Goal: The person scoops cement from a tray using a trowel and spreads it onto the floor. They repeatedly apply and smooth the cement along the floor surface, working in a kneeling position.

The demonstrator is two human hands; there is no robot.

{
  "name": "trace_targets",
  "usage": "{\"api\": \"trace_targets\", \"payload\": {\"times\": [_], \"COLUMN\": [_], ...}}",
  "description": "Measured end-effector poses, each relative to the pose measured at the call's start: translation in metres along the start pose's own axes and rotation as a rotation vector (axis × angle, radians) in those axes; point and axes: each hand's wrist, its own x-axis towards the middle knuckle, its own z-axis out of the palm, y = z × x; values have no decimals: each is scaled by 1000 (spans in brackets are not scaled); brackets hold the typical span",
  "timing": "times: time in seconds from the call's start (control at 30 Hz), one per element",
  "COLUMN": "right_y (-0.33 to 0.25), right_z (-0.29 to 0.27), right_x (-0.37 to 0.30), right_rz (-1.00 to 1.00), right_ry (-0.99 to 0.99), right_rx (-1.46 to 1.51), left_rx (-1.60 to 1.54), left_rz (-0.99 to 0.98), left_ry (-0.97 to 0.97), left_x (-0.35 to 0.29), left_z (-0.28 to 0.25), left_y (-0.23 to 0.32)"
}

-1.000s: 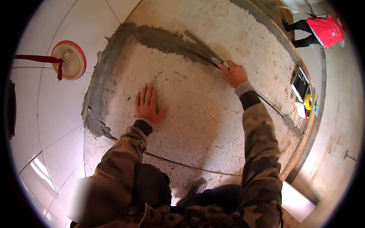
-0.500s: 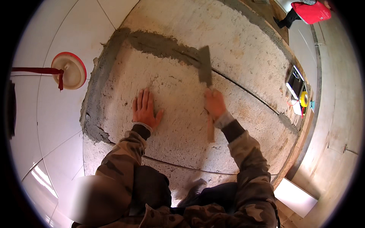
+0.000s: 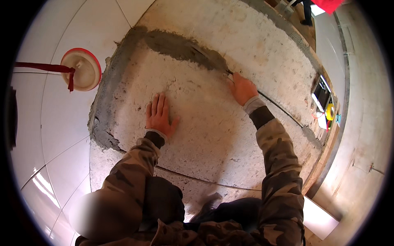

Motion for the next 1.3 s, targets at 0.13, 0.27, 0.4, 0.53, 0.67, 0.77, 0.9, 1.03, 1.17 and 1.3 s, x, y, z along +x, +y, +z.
{"api": "trace_targets", "payload": {"times": [0.13, 0.27, 0.4, 0.53, 0.67, 0.77, 0.9, 1.03, 1.17, 1.3], "right_y": [-4, -45, -109, -165, -158, -99, -48, -2, 42, 58], "right_z": [-1, 9, 33, 46, 53, 66, 40, 12, -2, 17], "right_x": [5, 3, 47, 90, 97, 83, 33, -15, -56, -90], "right_rz": [-31, -75, -106, -102, -136, -367, -236, -90, 77, 142], "right_ry": [-30, 110, 44, -27, -149, -81, -15, -73, -159, -55], "right_rx": [-36, 124, 148, 140, 35, -67, 175, 265, 272, 263], "left_rx": [33, 4, -1, 31, -12, -14, -20, -20, -21, -6], "left_rz": [-17, -22, -39, -17, -14, -2, -23, -25, -11, -3], "left_ry": [-29, -34, -66, -35, -27, -17, -25, -24, -12, -4], "left_x": [-2, 1, 5, 3, 3, 5, 2, 3, 4, 4], "left_z": [4, 3, 1, 0, -5, -3, -5, -6, -5, -5], "left_y": [-4, 2, 5, 3, 9, 11, 8, 9, 10, 9]}}
